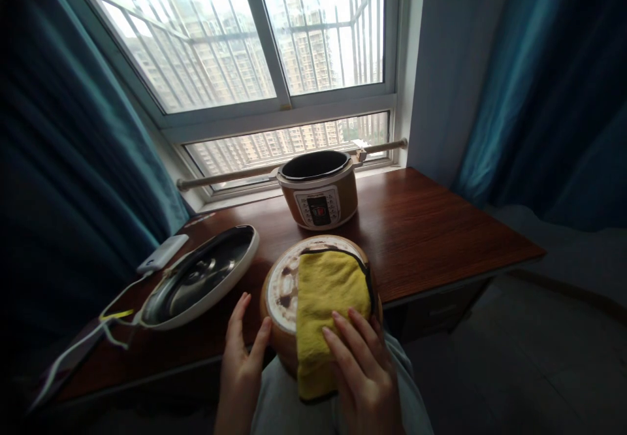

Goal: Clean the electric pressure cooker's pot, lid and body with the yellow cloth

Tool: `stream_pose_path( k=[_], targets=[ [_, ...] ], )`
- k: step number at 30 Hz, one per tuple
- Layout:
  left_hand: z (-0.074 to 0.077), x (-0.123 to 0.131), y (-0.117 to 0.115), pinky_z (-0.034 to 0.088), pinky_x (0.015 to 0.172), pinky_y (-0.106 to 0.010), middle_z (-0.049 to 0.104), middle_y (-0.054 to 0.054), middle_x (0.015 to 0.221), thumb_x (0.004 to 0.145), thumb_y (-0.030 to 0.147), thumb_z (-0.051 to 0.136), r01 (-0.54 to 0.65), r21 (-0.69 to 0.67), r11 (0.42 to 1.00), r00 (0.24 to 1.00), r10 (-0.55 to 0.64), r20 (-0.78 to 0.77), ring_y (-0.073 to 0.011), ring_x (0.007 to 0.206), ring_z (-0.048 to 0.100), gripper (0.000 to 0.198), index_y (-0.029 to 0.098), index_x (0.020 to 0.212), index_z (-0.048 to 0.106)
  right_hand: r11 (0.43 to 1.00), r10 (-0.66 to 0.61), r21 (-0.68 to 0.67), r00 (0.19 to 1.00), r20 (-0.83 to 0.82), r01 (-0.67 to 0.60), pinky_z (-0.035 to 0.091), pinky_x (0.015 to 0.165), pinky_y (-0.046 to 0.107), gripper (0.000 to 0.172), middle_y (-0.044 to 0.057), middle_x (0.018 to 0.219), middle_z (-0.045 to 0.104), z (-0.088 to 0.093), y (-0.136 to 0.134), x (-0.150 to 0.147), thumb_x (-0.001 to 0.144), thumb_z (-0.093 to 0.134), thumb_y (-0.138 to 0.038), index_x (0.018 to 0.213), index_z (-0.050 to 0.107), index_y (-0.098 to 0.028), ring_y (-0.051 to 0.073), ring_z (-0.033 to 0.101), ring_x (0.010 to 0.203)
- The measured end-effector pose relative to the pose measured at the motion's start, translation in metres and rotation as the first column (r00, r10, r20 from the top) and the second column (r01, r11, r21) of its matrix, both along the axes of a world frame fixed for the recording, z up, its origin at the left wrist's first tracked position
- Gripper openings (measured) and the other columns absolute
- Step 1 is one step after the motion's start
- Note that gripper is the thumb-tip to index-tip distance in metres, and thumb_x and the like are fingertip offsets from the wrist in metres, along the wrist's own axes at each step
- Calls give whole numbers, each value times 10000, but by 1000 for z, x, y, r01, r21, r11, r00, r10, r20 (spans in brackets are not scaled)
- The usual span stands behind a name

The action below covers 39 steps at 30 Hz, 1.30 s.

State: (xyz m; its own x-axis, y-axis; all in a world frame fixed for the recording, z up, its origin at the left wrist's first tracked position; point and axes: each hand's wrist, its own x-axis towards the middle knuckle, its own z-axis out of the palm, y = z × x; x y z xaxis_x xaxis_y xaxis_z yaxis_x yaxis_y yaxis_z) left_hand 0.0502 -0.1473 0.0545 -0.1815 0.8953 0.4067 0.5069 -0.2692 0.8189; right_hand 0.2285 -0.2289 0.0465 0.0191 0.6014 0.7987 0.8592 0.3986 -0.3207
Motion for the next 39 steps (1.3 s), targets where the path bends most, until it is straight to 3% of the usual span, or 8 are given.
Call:
stream_pose_path(
  k=[5,12,16,20,24,29,35,39],
  targets=[
    [-4,0,-3,174,1112,-492,393,-115,1406,866,410,431,11,-4,1000,999,-12,-50,-267,1366,204,419,180,1212,482,967,-240,-204,815,-527,153,449,908,330,321,73,1226,583,-34,7,29,881,451,-269,1177,554,-202,227,550,1112],
    [-5,-3,-1,168,1110,-494,415,-142,1378,882,402,393,26,-2,1000,993,-26,-117,-249,1364,190,422,152,1215,459,861,-130,-273,333,-934,-430,489,777,294,428,78,1016,674,-18,88,76,773,572,-462,1064,600,-149,236,616,940],
    [-6,-2,0,169,1105,-511,430,-127,1368,876,397,407,13,22,1000,995,-11,-95,-254,1360,206,393,182,1198,471,734,-10,-387,560,-829,-559,499,737,315,453,85,965,684,28,131,81,835,476,-507,1055,620,-138,231,633,882],
    [-6,0,-1,170,1100,-519,437,-129,1363,877,392,412,-4,32,999,998,6,-65,-258,1355,217,385,189,1198,477,834,129,-501,964,-231,-232,472,848,369,315,94,1088,651,61,151,67,815,561,-309,1092,624,-172,249,608,984],
    [-6,-1,0,153,1109,-503,433,-130,1365,878,407,409,-4,28,1000,998,6,-66,-250,1358,213,399,184,1201,481,870,256,-461,959,118,-175,446,937,358,239,75,1128,637,77,136,40,816,531,-143,1016,658,-176,226,559,1096],
    [-15,1,-7,176,1113,-454,375,-124,1411,847,507,432,52,-39,998,994,-48,97,-261,1350,253,550,195,1300,408,802,442,-483,893,85,-351,422,990,281,217,11,1167,628,85,78,12,870,487,-159,1010,648,-198,155,528,1149],
    [-49,-14,-31,392,984,-350,414,-160,1367,789,619,445,108,-251,962,928,-6,373,-260,1251,420,736,167,1353,309,967,255,-53,926,279,-250,455,933,278,309,9,1188,615,47,14,1,929,361,-220,1112,603,-166,180,541,1133],
    [-59,-25,-47,505,595,-312,621,-128,1035,639,679,592,252,-592,766,724,257,640,-227,765,645,790,170,1217,418,985,99,115,969,227,-128,451,902,210,304,-44,1013,693,-23,-15,-14,946,350,-283,1053,633,-261,122,608,1004]
  ],
)
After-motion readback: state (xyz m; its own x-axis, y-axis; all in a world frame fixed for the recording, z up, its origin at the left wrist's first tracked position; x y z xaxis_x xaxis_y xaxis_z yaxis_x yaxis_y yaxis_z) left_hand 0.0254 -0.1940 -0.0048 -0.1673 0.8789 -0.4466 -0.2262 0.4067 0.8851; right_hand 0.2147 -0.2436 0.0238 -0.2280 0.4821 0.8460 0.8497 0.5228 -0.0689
